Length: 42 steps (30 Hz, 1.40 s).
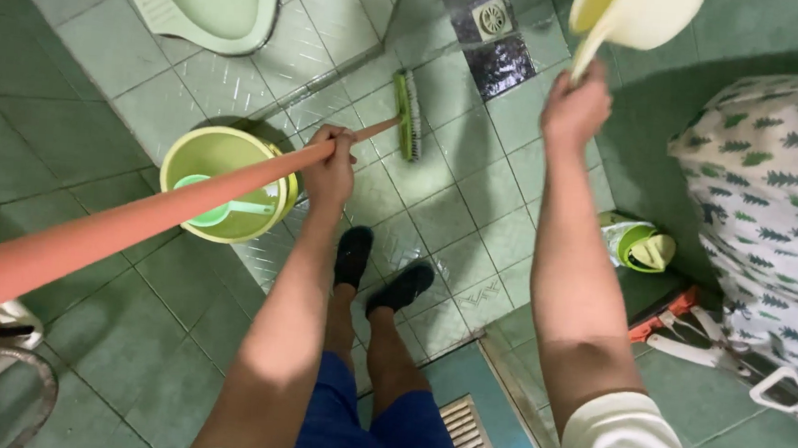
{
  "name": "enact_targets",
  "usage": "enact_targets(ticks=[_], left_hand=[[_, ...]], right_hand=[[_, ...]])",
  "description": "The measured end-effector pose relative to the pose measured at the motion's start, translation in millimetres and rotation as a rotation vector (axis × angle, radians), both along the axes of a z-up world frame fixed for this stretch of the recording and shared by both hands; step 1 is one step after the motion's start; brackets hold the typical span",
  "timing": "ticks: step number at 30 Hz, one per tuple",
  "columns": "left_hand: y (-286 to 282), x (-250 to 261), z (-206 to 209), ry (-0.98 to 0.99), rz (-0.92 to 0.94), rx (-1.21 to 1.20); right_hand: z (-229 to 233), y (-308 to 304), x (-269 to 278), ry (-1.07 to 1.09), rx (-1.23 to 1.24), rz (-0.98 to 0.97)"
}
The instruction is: Cleaning a bathroom floor by pouring water from a bucket with a ladle and scrubbing with a squeegee.
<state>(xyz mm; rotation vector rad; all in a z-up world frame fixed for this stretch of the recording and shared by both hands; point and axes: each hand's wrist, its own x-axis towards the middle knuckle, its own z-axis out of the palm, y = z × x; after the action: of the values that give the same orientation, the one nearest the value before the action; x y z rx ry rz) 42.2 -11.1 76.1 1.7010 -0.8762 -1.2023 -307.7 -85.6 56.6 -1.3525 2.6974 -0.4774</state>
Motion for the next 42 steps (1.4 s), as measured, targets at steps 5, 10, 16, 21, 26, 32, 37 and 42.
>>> enact_targets(ticks=[5, 10, 16, 21, 26, 32, 37, 42], left_hand=[[-11, 8, 3, 0.019, 0.126, 0.062], [-36, 15, 35, -0.032, 0.186, -0.025], [-72, 28, 75, -0.081, 0.162, -0.195], [-98, 44, 107, -0.235, 0.155, -0.013], [-112, 66, 148, -0.230, 0.111, -0.034], [-133, 76, 196, -0.257, 0.061, -0.160], [-121, 74, 255, -0.228, 0.102, -0.074], [-112, 83, 236, -0.282, 0.079, -0.059]], right_hand=[[45, -66, -14, -0.341, -0.796, 0.185], [33, -124, -18, -0.541, -0.898, 0.237], [4, -155, 19, -0.315, -0.557, 0.361], [70, -247, 74, -0.003, -0.287, 0.480], [142, -241, 110, -0.044, -0.070, 0.418], [168, -262, 120, 0.007, 0.144, 0.391], [135, -305, 101, 0.095, 0.217, 0.406], [103, -347, 101, 0.148, 0.272, 0.453]])
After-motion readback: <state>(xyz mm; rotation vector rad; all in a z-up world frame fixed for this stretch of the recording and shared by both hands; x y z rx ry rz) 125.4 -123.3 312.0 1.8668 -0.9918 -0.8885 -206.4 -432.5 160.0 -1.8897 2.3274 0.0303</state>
